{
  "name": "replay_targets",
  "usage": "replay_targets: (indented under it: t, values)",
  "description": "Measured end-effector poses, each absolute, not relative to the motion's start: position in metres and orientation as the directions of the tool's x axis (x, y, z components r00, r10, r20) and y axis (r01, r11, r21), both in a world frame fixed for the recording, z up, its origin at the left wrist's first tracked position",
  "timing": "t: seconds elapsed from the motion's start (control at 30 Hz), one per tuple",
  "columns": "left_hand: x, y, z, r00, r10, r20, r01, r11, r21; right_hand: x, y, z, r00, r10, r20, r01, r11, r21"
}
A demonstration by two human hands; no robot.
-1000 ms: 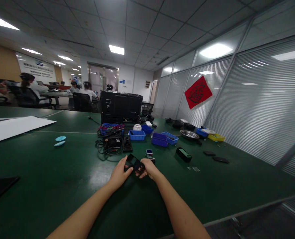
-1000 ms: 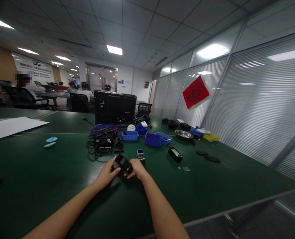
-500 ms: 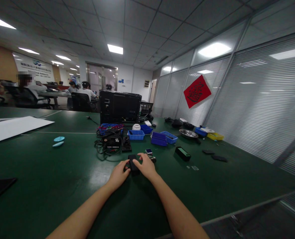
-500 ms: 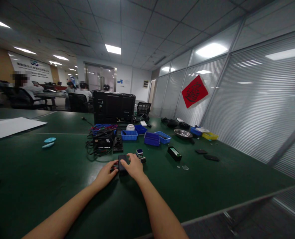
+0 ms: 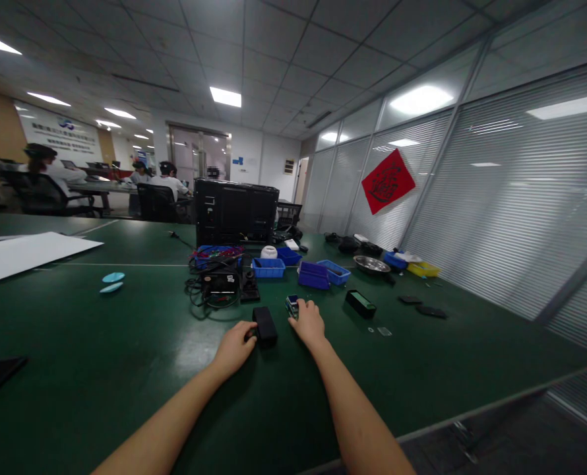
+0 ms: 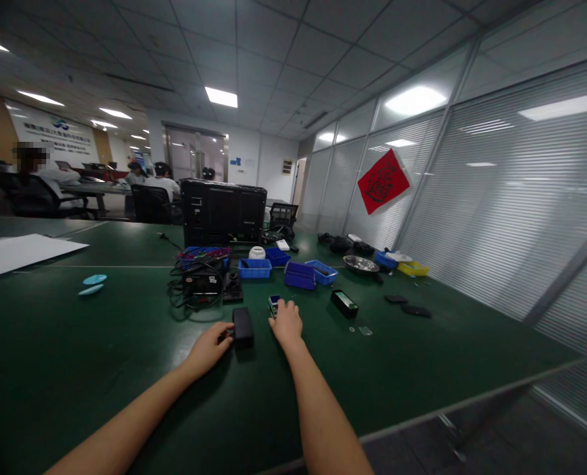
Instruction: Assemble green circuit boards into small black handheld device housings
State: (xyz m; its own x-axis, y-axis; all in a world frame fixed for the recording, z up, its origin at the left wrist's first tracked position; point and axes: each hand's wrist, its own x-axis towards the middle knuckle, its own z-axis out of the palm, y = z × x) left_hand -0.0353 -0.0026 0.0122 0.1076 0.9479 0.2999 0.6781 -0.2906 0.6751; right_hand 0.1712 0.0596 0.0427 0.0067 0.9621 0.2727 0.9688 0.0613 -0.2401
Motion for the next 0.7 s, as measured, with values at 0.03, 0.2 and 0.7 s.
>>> replay_targets:
  t: [0.03,0.2,0.7]
  values:
    - [-0.035,-0.003,0.012,0.106,0.948,0.3,0.681,-0.29,0.673,0.173,0.062,0.04,0.018,0.963,0.271,0.967,0.052,-0.251]
    - [-0.035,-0.003,0.012,0.122,0.941,0.315,0.681,-0.311,0.663,0.191,0.073,0.042,0.159,0.976,0.151,0.93,-0.097,-0.356]
    - [-0.036,-0.001,0.009,0.13,0.943,0.306,0.693,-0.307,0.652,0.205,0.09,0.031,0.196,0.963,0.186,0.865,-0.08,-0.495]
